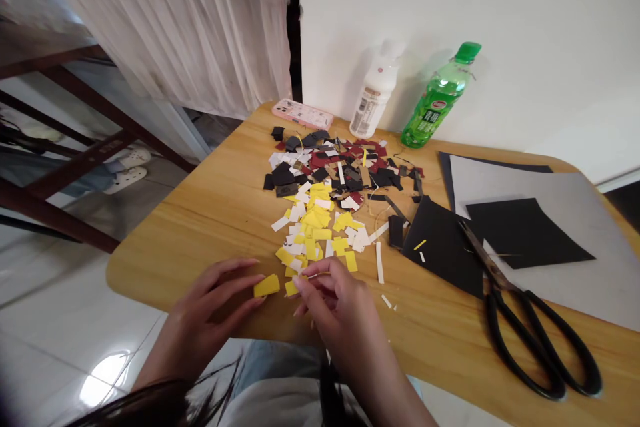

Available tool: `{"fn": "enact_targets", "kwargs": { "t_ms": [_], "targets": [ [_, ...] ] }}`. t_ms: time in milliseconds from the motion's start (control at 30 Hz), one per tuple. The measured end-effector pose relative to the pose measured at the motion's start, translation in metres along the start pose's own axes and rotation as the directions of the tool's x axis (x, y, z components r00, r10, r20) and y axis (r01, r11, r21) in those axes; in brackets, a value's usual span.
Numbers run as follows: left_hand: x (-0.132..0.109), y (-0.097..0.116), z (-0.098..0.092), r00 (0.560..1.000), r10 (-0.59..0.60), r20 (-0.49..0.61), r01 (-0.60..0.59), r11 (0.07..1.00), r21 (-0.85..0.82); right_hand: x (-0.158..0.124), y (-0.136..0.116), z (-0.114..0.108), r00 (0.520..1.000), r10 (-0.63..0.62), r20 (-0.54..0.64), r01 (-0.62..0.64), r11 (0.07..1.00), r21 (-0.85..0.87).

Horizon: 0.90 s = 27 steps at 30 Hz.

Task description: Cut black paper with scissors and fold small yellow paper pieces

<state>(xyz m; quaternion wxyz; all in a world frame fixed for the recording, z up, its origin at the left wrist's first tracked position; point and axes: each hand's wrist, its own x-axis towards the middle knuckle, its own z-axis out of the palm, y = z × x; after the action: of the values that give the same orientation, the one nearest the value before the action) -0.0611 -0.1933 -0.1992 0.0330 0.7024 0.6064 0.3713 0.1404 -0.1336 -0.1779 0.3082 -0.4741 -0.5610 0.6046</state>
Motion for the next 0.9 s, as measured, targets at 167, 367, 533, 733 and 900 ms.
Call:
{"fn": "enact_targets", "kwargs": {
  "t_ms": [167, 367, 533, 733, 900],
  "targets": [
    [0.002, 0.0, -0.001, 1.0, 0.019, 0.01, -0.019, 1.0, 0.014, 0.002, -0.002, 0.015, 0.999, -0.011, 0.045, 0.006, 0.995, 0.101],
    [0.003, 0.0, -0.003, 0.999, 0.046, 0.022, -0.046, 0.999, 0.012, 0.012, -0.007, 0.029, 0.99, 0.012, 0.139, -0.011, 1.0, -0.01],
    [0.004, 0.0, -0.004, 0.998, 0.065, 0.001, -0.065, 0.998, 0.003, 0.012, -0.008, 0.033, 0.993, -0.057, 0.104, 0.073, 0.984, -0.164],
    [0.001, -0.001, -0.003, 0.998, 0.066, 0.016, -0.066, 0.998, -0.007, 0.008, -0.004, 0.037, 0.994, -0.102, 0.039, 0.109, 0.952, -0.285],
    [0.0, -0.001, -0.003, 0.999, 0.053, 0.01, -0.053, 0.998, -0.014, 0.007, -0.002, 0.041, 0.98, -0.194, 0.037, 0.189, 0.864, -0.467]
  ]
}}
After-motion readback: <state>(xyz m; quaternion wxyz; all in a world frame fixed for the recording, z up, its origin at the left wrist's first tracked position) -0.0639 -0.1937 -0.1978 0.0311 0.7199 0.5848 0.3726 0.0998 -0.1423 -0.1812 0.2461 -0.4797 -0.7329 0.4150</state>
